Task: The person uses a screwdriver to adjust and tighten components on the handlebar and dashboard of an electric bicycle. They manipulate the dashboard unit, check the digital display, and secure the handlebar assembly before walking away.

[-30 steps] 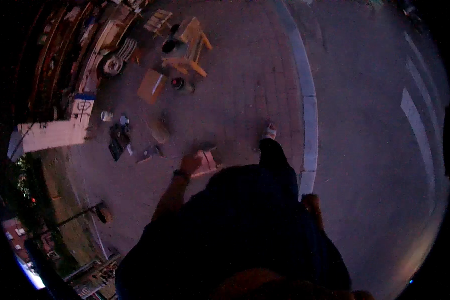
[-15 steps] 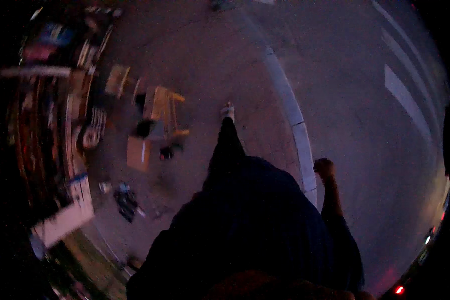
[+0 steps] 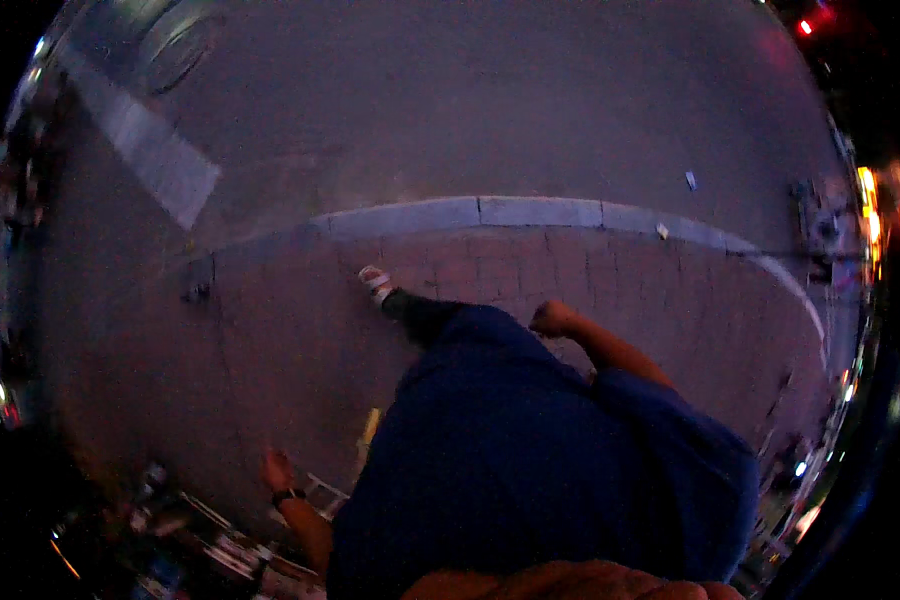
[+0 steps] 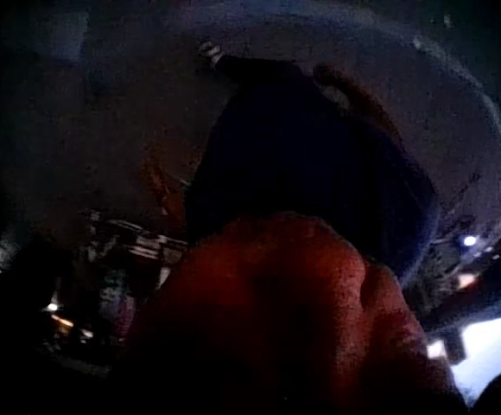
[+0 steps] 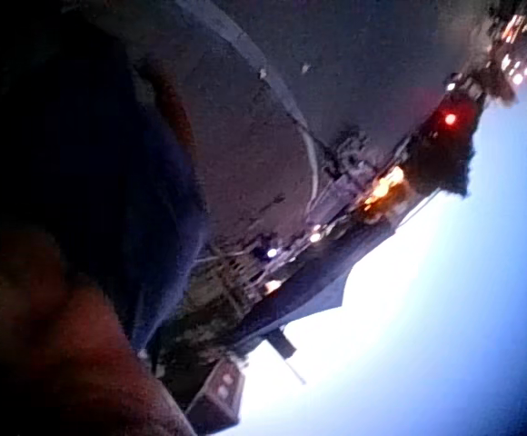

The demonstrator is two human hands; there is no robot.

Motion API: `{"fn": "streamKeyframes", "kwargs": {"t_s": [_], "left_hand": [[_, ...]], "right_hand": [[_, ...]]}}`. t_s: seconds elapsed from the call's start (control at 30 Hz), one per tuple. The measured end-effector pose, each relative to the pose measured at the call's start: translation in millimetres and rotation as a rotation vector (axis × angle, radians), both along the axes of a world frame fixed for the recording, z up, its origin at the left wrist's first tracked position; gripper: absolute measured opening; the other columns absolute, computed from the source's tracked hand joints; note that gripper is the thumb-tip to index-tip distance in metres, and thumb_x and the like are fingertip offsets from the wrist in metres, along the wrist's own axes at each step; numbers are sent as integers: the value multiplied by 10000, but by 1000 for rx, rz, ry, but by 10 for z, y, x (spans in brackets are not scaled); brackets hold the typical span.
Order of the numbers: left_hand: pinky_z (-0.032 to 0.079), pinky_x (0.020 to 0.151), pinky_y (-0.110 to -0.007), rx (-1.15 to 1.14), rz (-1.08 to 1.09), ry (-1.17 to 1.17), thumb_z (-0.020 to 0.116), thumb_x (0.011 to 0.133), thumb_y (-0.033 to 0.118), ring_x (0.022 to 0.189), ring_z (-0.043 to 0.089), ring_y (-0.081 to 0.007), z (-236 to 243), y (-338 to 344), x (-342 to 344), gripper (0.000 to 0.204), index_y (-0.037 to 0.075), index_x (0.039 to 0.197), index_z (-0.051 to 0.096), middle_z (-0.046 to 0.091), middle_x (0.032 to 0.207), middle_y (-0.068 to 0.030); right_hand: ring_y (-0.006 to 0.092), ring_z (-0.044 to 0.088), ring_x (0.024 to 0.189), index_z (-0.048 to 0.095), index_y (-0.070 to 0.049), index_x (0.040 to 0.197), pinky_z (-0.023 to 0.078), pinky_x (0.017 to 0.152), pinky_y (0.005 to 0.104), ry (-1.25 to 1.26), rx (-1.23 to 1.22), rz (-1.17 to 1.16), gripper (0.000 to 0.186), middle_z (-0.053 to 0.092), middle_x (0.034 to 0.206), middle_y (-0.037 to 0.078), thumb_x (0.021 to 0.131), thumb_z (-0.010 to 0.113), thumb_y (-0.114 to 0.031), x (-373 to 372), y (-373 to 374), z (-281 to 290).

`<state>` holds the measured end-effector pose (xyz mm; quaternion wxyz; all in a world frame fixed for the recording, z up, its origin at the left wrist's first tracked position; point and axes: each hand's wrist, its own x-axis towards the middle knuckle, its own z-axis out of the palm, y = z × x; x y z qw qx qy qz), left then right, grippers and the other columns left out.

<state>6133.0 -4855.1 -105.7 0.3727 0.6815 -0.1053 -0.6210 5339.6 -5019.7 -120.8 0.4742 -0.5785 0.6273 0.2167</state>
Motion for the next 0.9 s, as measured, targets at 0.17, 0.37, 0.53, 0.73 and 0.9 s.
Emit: {"fn": "streamKeyframes", "kwargs": {"t_s": [0.17,0.37,0.53,0.73,0.9], "left_hand": [[561,812,-398,297,-120,-294,546,1051,365,960,657,-229,56,-146,9,338,55,1124,661,683,1061,-93],[536,784,-376,360,-480,-298,575,1040,349,910,635,-205,-112,-797,337,313,53,1114,644,671,1006,-76],[515,761,-359,334,-552,-289,600,1031,335,868,617,-186,-221,-1315,538,296,51,1106,631,660,961,-61],[490,733,-337,190,-583,-314,629,1020,319,818,596,-163,-104,-2044,1219,282,48,1097,614,647,907,-43],[469,710,-319,-284,-628,-302,654,1011,306,776,578,-143,610,-3423,1254,276,46,1089,601,637,862,-29]], "right_hand": [[331,688,691,760,-21,822,552,720,456,-36,-76,-180,346,722,751,162,878,623,-334,759,-509,-60],[366,713,822,760,-9,960,558,793,467,-98,-198,-416,365,748,867,178,863,674,-351,2201,-910,-273],[372,718,851,752,1,1004,557,807,469,-164,-331,-521,365,750,935,201,837,745,-323,2262,-1048,45],[354,726,819,756,17,928,562,779,465,71,-379,-784,328,752,880,193,837,756,-298,2459,-405,282],[307,722,740,764,5,865,568,709,445,144,-239,-861,303,746,814,172,852,741,-297,2823,406,163]]}}
